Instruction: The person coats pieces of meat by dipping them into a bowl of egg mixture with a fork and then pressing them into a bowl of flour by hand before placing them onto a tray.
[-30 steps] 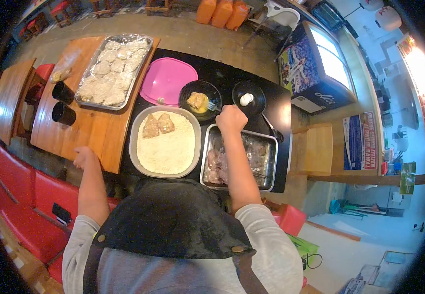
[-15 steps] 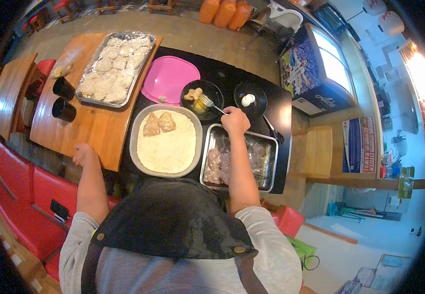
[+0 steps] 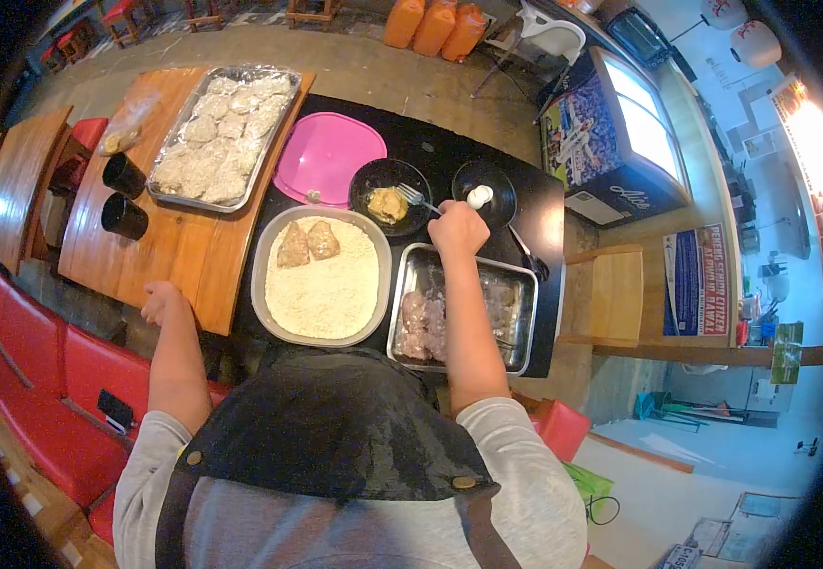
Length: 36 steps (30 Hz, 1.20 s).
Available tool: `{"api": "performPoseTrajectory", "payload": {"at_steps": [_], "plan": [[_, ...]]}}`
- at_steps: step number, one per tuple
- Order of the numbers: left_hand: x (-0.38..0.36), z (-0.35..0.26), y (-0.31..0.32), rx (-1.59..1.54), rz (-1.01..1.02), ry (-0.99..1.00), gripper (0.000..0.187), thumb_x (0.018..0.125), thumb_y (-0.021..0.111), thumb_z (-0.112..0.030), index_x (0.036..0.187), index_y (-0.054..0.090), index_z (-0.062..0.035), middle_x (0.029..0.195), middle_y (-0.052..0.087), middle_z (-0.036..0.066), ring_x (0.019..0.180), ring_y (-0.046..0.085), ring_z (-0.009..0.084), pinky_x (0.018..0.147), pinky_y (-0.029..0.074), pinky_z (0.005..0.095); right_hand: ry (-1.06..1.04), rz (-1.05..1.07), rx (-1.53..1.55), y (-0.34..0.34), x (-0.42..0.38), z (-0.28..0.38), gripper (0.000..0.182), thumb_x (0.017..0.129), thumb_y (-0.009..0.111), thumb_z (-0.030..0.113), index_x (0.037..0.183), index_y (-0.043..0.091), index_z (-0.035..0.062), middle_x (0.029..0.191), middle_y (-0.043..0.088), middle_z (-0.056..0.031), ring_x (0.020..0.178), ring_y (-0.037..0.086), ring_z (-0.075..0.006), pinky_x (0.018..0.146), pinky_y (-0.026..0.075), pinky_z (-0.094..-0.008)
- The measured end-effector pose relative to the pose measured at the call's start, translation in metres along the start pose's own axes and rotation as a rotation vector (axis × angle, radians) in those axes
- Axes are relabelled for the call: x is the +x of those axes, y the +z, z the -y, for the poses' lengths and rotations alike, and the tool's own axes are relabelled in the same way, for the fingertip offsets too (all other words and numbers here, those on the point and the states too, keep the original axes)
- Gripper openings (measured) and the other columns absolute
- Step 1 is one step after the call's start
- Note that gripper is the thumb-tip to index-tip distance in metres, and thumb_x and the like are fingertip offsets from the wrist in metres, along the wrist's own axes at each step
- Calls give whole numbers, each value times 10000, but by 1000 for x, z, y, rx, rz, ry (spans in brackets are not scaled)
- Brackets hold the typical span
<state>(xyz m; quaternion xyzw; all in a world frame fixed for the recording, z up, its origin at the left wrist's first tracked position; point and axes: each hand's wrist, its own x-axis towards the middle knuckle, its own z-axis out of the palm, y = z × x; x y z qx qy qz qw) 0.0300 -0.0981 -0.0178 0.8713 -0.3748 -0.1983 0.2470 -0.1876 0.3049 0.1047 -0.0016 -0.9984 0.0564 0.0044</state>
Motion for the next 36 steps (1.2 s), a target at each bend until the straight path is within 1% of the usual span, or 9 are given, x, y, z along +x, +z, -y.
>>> {"api": "performPoseTrajectory", "payload": {"at_steps": [6,8,11,14,18,20,26,33,36], "plan": [[3,3,5,16,-8,-5,612,807,456,-455,1070,428,97,1082,485,271,935,565,399,792,462,476,-216,71,-49,29,6,-1,164,603,631,124,756,690,137,789,643,-103,761,629,-273,662,492,-366],[5,3,8,18,-12,-9,608,805,458,-454,1065,431,95,1076,489,270,932,567,396,788,464,475,-216,0,-46,32,9,-2,157,609,628,114,752,689,138,815,637,-101,765,626,-271,664,491,-367],[15,6,18,31,-42,-16,603,802,462,-452,1060,434,93,1072,492,267,927,569,392,783,466,472,-228,-44,-98,25,7,2,220,631,604,126,825,697,174,816,657,-97,790,631,-270,686,492,-369],[17,7,20,59,-68,-18,606,800,465,-451,1062,434,95,1074,490,264,924,569,392,780,467,472,-99,-38,-28,-5,-6,6,175,625,619,133,786,688,133,831,642,-105,779,628,-269,669,492,-382],[8,7,20,62,-46,-11,610,800,464,-452,1066,431,95,1078,487,266,929,568,393,784,465,473,32,260,-91,-14,-17,3,203,657,595,169,830,698,142,865,654,-159,840,629,-308,730,497,-387],[2,4,19,57,-33,-6,613,799,464,-453,1069,429,96,1081,486,268,932,566,394,786,463,473,34,273,15,-7,-22,2,213,659,590,171,840,695,133,871,653,-167,854,625,-318,751,491,-396],[3,-1,9,37,-25,1,621,798,461,-455,1078,423,98,1090,481,271,942,562,396,794,459,473,96,212,82,12,-23,4,232,665,584,165,871,687,137,913,648,-164,889,616,-317,770,482,-395],[10,7,14,11,-44,12,627,797,461,-456,1088,420,98,1096,476,277,949,559,396,801,456,472,38,205,-9,29,-26,5,218,667,592,151,870,669,126,874,645,-149,849,617,-318,726,483,-404],[13,7,17,6,-53,5,629,798,463,-456,1089,421,99,1094,475,282,945,560,396,801,457,471,11,60,-22,44,-18,2,226,664,605,149,882,660,134,842,634,-135,814,614,-312,689,482,-407]]}}
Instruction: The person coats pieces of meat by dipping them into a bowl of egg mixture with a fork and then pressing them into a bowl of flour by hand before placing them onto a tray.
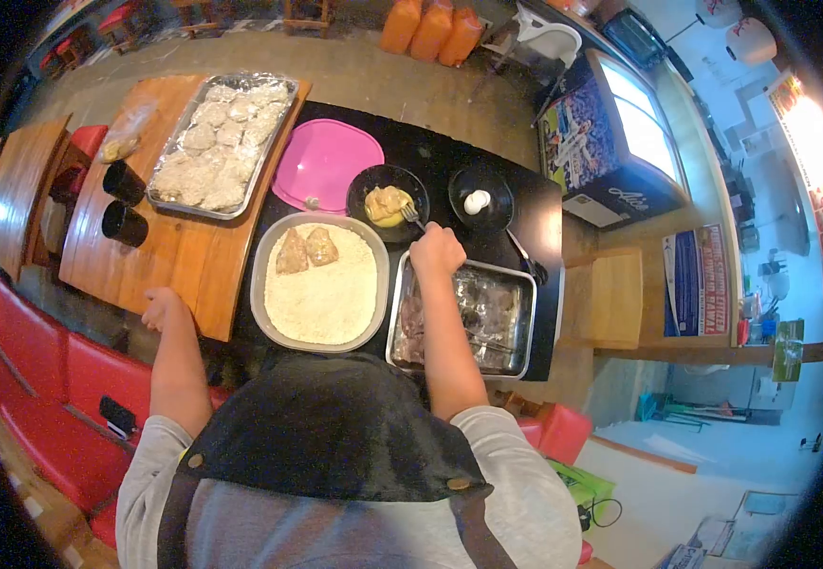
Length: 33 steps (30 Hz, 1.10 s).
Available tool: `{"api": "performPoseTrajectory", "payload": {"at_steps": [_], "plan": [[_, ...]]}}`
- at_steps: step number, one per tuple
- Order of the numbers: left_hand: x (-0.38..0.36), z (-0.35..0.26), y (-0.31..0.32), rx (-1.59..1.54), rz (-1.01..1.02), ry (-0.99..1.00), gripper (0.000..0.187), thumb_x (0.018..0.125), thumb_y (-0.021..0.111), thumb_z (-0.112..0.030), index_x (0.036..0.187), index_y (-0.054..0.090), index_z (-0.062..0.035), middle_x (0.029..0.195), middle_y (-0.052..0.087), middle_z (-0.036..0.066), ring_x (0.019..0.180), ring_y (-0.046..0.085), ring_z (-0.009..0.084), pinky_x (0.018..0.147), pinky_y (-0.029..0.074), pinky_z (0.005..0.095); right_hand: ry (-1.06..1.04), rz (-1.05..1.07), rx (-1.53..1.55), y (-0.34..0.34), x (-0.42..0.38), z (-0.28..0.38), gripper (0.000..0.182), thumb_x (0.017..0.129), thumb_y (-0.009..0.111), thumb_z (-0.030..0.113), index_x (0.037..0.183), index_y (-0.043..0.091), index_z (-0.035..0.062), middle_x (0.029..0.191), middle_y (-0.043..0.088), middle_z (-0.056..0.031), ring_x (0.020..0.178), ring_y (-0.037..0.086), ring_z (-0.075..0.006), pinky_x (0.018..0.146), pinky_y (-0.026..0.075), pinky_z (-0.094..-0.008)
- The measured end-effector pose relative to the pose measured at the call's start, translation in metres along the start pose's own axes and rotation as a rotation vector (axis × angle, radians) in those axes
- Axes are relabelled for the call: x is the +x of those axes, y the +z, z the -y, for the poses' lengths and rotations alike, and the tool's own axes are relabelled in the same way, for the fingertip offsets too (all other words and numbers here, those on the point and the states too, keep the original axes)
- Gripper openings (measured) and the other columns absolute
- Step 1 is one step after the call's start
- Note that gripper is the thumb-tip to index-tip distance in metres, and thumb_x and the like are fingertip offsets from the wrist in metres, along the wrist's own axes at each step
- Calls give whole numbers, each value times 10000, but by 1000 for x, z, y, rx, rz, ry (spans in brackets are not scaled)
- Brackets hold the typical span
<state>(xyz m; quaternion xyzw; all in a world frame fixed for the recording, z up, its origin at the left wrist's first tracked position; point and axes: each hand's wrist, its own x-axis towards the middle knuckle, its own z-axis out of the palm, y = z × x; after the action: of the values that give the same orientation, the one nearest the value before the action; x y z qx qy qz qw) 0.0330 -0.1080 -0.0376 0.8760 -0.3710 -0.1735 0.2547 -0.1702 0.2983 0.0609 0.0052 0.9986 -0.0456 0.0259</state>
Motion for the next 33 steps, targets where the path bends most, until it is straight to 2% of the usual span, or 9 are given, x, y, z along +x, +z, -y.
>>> {"api": "performPoseTrajectory", "payload": {"at_steps": [4,6,13,15,18,19,22,28,33], "plan": [[-6,-4,-14,42,31,-27,630,802,459,-458,1090,420,101,1093,473,284,947,559,396,800,459,471,1,-155,99,18,0,-7,261,684,602,138,937,657,168,851,634,-108,837,608,-284,678,478,-392],[-8,-5,-17,22,85,-13,635,806,452,-459,1097,412,104,1104,464,284,954,557,396,798,461,471,53,-69,225,24,6,-12,248,727,572,133,948,663,199,889,651,-86,876,608,-265,709,471,-385],[0,0,-3,-44,30,3,678,771,488,-466,1095,407,124,1102,467,303,963,550,416,804,457,490,67,48,303,31,24,-20,239,727,550,172,921,679,225,854,662,-59,851,618,-240,718,467,-362],[-2,-1,-7,14,39,6,649,809,437,-462,1097,400,118,1118,451,284,950,561,392,792,465,466,96,109,480,35,29,-24,256,702,534,182,896,691,238,857,665,-46,848,620,-238,728,467,-349],[-8,-7,-18,32,71,4,642,811,431,-457,1093,401,119,1113,455,281,945,563,392,794,464,465,153,153,467,26,24,-21,294,645,524,163,861,701,252,872,663,-71,855,613,-258,729,464,-345],[-8,-7,-18,33,71,5,642,811,431,-457,1093,401,119,1113,455,281,945,563,392,794,464,465,100,109,341,18,19,-17,278,644,529,167,840,706,254,830,666,-63,822,620,-258,713,470,-349],[-9,-5,-16,24,79,7,629,812,428,-454,1086,406,112,1108,461,272,943,565,390,790,464,466,50,20,315,23,20,-19,246,651,543,184,821,708,250,806,666,-59,799,625,-258,703,476,-358],[-5,-4,-13,-11,107,-9,668,802,452,-461,1126,379,119,1135,441,295,980,544,407,797,466,475,91,-46,402,48,25,-16,209,695,575,205,860,701,236,790,667,-38,781,627,-225,685,481,-346],[1,-3,-6,45,65,-25,647,809,444,-464,1109,398,107,1110,462,268,934,570,389,783,464,475,107,-74,457,47,16,-21,170,715,606,223,859,696,227,770,664,-30,749,630,-217,660,482,-351]]}}
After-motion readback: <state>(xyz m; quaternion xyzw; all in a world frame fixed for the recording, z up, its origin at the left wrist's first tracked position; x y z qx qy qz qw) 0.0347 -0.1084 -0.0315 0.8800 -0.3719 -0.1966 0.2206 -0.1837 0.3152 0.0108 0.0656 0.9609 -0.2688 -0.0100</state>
